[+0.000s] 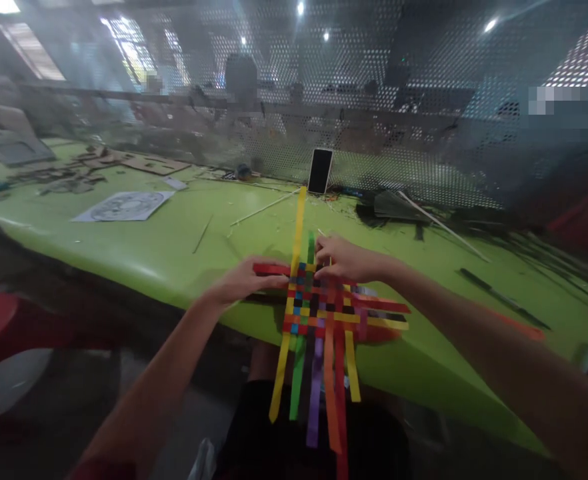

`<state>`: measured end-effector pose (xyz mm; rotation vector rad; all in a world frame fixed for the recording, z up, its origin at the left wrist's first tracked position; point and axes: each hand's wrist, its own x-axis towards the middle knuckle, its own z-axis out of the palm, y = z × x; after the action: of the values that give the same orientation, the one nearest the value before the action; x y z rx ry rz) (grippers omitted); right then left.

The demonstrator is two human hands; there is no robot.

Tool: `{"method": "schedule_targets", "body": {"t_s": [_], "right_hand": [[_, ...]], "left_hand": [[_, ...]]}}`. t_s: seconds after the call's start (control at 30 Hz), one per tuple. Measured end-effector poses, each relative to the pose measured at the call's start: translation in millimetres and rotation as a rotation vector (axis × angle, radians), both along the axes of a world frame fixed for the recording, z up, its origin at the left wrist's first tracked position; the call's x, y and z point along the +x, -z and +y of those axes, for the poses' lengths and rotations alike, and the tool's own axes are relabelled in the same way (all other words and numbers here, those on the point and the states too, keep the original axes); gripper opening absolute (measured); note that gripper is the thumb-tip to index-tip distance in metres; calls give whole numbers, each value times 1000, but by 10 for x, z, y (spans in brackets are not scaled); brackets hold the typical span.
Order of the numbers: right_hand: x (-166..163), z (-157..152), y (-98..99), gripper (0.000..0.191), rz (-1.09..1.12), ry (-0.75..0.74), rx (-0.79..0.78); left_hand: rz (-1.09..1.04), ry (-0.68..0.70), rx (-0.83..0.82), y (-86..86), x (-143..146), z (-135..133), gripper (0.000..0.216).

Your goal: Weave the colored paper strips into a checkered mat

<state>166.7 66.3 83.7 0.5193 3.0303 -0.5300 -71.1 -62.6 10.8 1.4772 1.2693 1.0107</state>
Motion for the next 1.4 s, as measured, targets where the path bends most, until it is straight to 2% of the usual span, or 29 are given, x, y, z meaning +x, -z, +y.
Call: {"method": "schedule_targets", "body": {"t_s": [0.13,0.23,0.3,0.43,0.7,0.8,0.9,0.97,1.07,1.17,1.2,1.27,1.33,1.4], "right_hand": [[-10,18,110,31,29,-32,52],[-59,10,159,30,11,-8,138],[-87,-1,177,28,7,29,203],[-73,-29,201,25,26,96,262],[-14,8,341,23,49,175,277],[45,64,313,19,109,193,219],[199,97,195,10,285,229,99],[328,92,123,8,344,233,82],[488,51,117,8,307,232,66],[587,13,228,7,201,255,3],[612,8,273,7,168,273,-3],[658,6,354,7,127,304,-5],[696,6,420,7,127,321,-28],[722,-2,482,7,164,337,-43]], "left_hand": [[59,32,22,-275,-208,-25,64],[266,-33,52,-377,-128,117,44],[337,-45,63,-348,13,255,38],[294,-31,48,-179,245,453,34],[231,-37,40,16,279,582,35],[214,-27,23,55,255,640,38],[200,-20,1,94,241,684,44],[202,-19,-3,120,245,699,46],[232,-41,16,147,251,687,58],[336,-139,118,144,224,618,71],[387,-181,174,137,206,584,66],[486,-229,277,122,166,517,43],[546,-200,324,115,132,470,22],[574,-133,335,126,109,457,13]]}}
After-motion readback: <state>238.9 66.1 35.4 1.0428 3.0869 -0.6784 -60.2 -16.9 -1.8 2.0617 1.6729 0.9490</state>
